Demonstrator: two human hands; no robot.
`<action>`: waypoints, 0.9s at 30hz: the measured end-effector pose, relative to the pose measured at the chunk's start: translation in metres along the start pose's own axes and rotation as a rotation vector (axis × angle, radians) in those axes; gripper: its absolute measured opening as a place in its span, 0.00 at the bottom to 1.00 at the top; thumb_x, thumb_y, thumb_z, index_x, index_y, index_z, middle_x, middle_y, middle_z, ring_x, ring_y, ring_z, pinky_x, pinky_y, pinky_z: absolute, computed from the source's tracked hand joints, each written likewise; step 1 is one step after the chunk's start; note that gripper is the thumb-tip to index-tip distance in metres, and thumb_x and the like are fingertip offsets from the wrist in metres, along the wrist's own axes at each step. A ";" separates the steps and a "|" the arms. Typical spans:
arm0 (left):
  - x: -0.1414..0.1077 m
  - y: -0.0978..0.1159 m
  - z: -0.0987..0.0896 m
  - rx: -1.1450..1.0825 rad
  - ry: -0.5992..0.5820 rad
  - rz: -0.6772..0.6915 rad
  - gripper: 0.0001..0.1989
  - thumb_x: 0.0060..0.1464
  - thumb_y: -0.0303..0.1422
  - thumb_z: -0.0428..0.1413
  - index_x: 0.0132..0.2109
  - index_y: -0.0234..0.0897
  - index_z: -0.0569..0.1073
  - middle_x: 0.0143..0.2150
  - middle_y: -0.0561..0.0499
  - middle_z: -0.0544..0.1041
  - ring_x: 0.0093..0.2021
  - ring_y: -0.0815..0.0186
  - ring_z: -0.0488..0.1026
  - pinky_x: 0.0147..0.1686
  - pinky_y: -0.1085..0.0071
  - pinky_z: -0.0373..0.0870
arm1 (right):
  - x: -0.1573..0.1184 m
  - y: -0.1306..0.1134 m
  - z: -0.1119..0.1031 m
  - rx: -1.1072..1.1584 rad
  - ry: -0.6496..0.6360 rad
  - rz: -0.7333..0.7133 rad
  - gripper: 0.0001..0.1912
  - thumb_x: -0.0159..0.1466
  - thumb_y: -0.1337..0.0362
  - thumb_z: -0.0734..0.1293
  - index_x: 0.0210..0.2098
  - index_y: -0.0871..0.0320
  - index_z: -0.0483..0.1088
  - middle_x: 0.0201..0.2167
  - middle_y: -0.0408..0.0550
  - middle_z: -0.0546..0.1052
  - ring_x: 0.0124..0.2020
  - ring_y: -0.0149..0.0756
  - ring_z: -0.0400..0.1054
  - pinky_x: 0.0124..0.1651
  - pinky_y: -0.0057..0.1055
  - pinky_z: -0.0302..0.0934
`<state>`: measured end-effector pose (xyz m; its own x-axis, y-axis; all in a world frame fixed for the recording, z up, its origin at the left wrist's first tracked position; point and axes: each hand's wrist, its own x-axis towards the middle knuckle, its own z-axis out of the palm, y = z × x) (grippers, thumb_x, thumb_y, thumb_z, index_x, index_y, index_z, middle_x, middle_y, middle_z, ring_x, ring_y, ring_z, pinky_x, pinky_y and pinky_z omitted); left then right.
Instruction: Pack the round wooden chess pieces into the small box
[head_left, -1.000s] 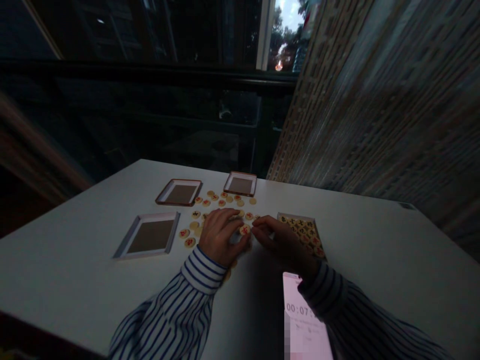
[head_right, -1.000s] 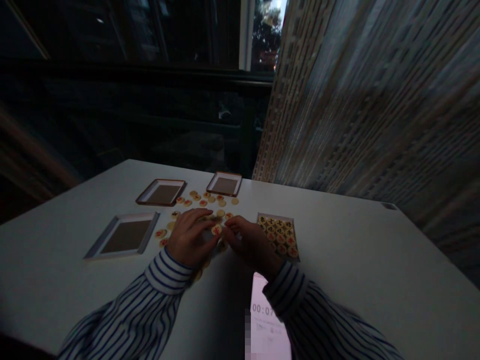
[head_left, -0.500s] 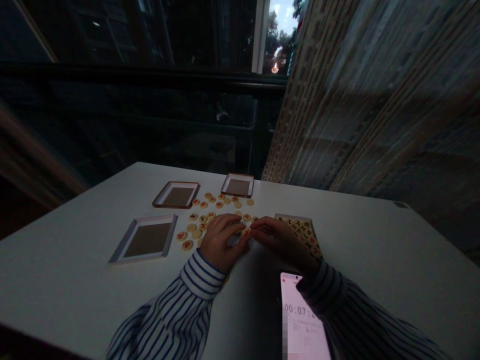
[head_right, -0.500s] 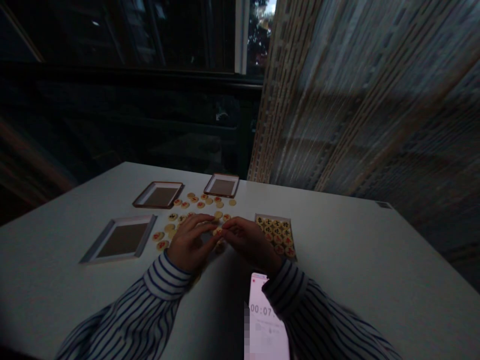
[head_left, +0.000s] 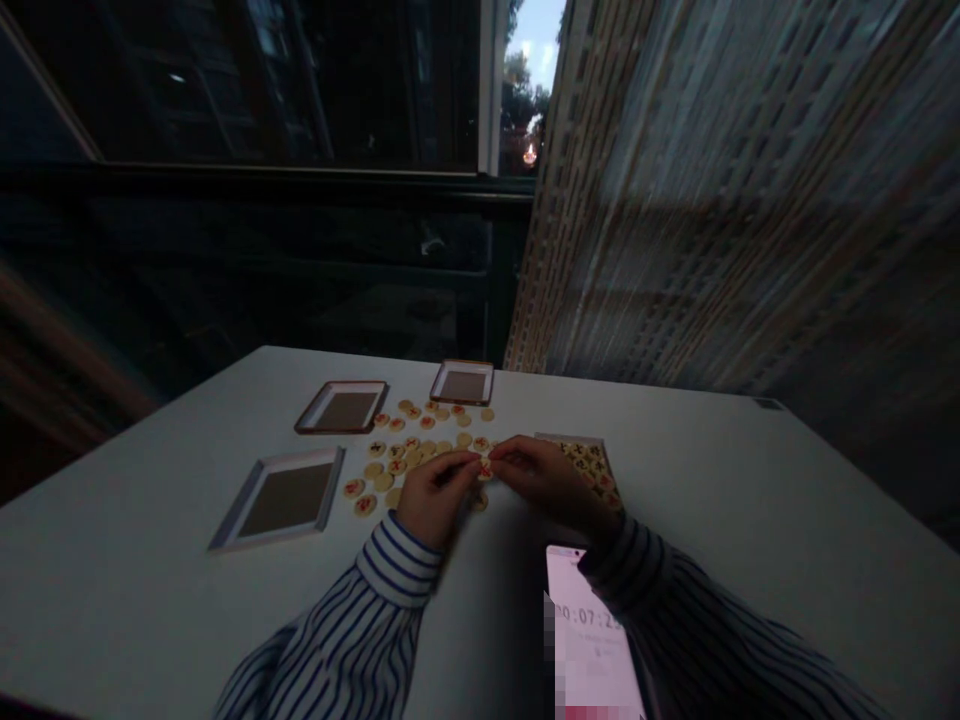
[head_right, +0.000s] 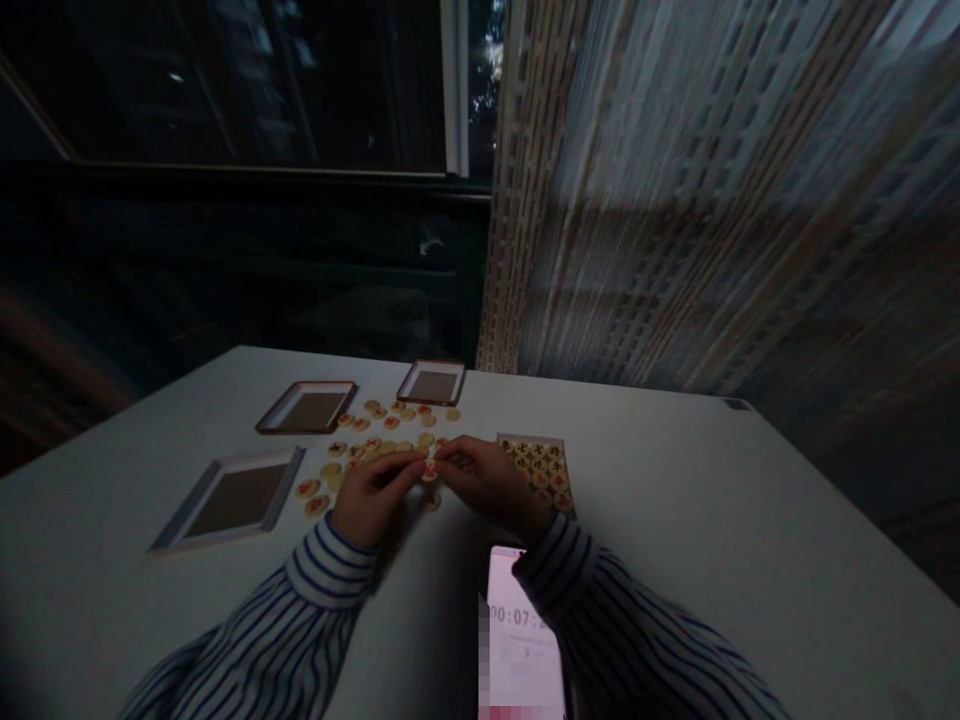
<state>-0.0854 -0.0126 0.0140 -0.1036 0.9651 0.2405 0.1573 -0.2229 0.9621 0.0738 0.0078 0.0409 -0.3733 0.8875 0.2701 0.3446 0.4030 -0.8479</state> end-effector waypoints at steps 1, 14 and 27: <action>0.000 0.002 0.000 -0.023 -0.002 -0.019 0.10 0.43 0.36 0.58 0.32 0.35 0.76 0.30 0.49 0.78 0.33 0.64 0.74 0.36 0.69 0.71 | 0.001 0.000 -0.001 0.007 -0.011 0.000 0.08 0.56 0.63 0.64 0.33 0.60 0.71 0.29 0.46 0.76 0.31 0.32 0.69 0.36 0.29 0.62; 0.005 0.025 0.018 -0.142 0.031 -0.130 0.13 0.37 0.37 0.62 0.31 0.34 0.78 0.28 0.48 0.78 0.28 0.66 0.73 0.29 0.72 0.69 | -0.008 -0.011 -0.043 0.025 0.097 0.031 0.09 0.56 0.61 0.63 0.33 0.60 0.71 0.30 0.47 0.76 0.32 0.32 0.69 0.35 0.28 0.62; 0.012 0.034 0.077 -0.273 -0.014 -0.119 0.13 0.41 0.38 0.60 0.34 0.34 0.77 0.32 0.47 0.78 0.32 0.67 0.72 0.35 0.71 0.67 | -0.025 -0.002 -0.078 0.007 0.146 0.090 0.08 0.56 0.62 0.63 0.33 0.60 0.70 0.30 0.46 0.75 0.33 0.33 0.69 0.36 0.29 0.63</action>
<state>-0.0056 0.0023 0.0394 -0.0921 0.9880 0.1242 -0.1257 -0.1352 0.9828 0.1499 0.0019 0.0715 -0.2115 0.9433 0.2558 0.3650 0.3190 -0.8747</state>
